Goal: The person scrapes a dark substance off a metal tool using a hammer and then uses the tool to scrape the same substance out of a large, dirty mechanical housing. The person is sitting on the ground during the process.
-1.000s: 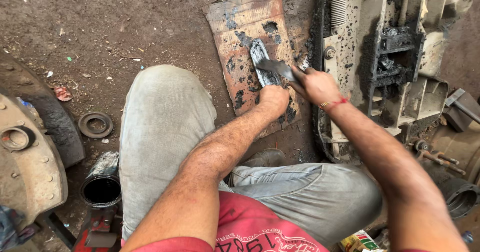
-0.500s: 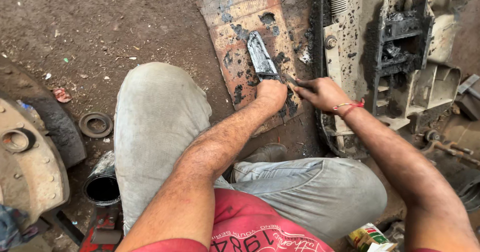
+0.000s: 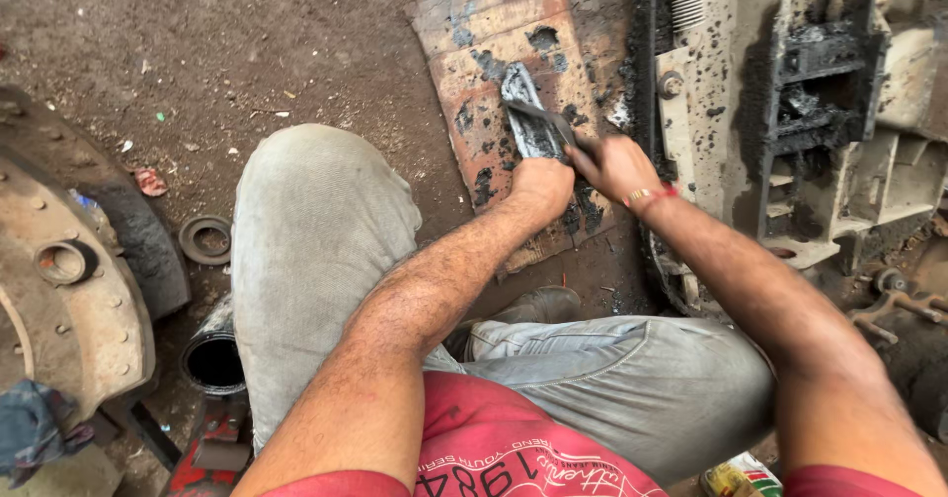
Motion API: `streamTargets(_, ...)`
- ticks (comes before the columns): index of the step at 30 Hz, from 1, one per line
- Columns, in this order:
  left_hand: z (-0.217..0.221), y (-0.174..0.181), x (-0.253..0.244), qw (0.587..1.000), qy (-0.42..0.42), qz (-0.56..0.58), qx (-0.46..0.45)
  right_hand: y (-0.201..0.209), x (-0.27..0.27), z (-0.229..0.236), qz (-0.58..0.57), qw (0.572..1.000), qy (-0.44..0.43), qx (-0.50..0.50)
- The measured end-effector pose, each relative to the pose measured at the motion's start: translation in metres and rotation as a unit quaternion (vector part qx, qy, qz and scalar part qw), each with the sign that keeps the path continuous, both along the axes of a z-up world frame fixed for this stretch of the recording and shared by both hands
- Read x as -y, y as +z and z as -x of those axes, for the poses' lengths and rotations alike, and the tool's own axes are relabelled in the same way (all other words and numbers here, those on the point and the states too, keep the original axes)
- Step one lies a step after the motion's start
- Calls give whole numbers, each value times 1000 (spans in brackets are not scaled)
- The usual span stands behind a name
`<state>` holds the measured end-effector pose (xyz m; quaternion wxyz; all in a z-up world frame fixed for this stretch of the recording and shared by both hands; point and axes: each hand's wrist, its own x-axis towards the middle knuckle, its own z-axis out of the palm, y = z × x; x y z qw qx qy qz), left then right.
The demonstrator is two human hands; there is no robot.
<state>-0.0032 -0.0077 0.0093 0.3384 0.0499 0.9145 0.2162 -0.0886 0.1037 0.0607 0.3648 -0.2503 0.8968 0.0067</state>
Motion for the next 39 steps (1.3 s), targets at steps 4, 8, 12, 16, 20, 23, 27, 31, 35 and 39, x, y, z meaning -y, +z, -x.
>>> streamTargets(4,1,5,3,1000,-3,-3,-13,9,7,13,178,983,1,-52)
streamTargets(8,-3,3,6,1000,2,-1,-6,27,-10,-8,116,989,61,-72)
streamTargets(12,0,-1,3,1000,16,-18,-19,12,-8,-9,21,981,149,-125)
streamTargets(16,-1,-9,10,1000,12,-14,-18,-29,25,25,44,967,174,-181)
streamTargets(20,4,-8,13,997,47,-44,-48,-11,16,47,107,969,75,-211)
streamTargets(23,0,-8,25,998,46,-44,-7,27,4,46,112,982,-26,-147)
streamTargets(27,-10,-8,43,988,135,-79,5,78,-16,34,21,991,-125,32)
streamTargets(31,-24,-12,64,970,170,-125,118,86,-31,10,41,994,-94,48)
streamTargets(35,-28,-14,72,970,159,-133,125,33,-14,21,-8,991,-118,60)
streamTargets(39,-26,-4,82,981,147,-120,34,-26,35,61,76,992,-86,-47)
